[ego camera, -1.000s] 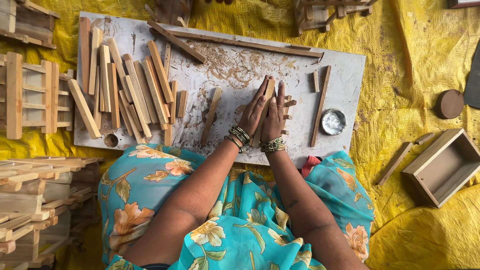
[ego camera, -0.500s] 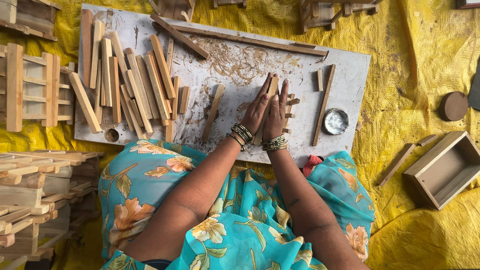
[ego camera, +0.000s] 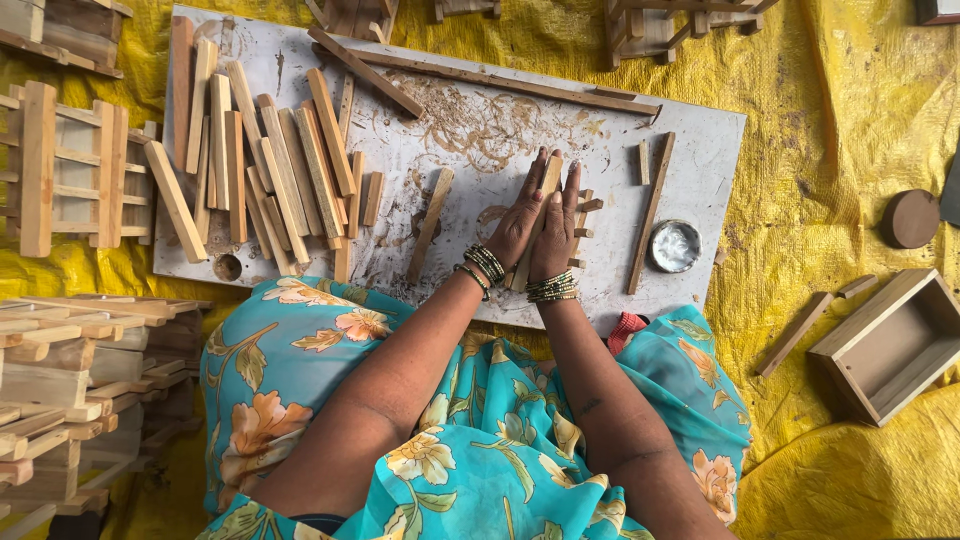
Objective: The person sits on the ground and assembles small wooden furniture pieces, fitting wooden sticks and slats into a slotted frame by hand, dipping parts into a small dish of glue, and pressing joints together. Finished assemblies are set aside with a pile of completed pieces nearby.
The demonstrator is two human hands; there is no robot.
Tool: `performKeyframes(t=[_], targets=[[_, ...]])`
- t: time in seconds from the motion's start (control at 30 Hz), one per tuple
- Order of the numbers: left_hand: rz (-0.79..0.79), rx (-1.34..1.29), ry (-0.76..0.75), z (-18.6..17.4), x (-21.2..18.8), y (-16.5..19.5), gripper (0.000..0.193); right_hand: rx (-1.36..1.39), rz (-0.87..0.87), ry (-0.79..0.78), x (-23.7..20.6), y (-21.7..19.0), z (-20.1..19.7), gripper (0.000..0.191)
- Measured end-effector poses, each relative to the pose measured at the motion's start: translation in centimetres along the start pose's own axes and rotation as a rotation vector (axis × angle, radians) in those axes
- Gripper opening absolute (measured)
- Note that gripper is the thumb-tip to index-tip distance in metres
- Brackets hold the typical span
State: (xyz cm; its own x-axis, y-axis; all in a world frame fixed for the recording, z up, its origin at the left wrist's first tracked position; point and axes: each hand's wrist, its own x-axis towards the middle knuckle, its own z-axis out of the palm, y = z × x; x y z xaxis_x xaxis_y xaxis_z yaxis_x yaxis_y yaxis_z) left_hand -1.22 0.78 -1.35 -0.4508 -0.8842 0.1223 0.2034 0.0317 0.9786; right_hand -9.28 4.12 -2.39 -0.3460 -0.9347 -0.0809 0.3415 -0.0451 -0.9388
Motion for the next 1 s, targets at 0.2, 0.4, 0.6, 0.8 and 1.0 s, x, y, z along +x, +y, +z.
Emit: performKeyframes(t=[0.2,0.4,0.6,0.8,1.0], targets=[[-0.009,-0.027,-0.01,-0.11,0.05,0.3,0.065,0.011,-0.037,-0.04,0.15,0.1,0.0,0.057],[-0.03,-0.062,-0.01,-0.02,-0.09,0.51,0.066,-0.003,-0.018,-0.038,0.01,0.06,-0.04,0.056],[-0.017,-0.064,-0.005,0.23,-0.1,-0.01,0.064,-0.002,-0.012,-0.034,0.0,0.07,-0.23,0.056],[-0.022,-0.01,0.04,0.42,-0.5,-0.03,0.063,-0.01,-0.03,-0.08,-0.07,-0.17,-0.34,0.056],[0.018,-0.017,0.079,0.17,-0.87,0.05,0.061,0.063,0.018,-0.103,-0.2,-0.29,0.12,0.058]])
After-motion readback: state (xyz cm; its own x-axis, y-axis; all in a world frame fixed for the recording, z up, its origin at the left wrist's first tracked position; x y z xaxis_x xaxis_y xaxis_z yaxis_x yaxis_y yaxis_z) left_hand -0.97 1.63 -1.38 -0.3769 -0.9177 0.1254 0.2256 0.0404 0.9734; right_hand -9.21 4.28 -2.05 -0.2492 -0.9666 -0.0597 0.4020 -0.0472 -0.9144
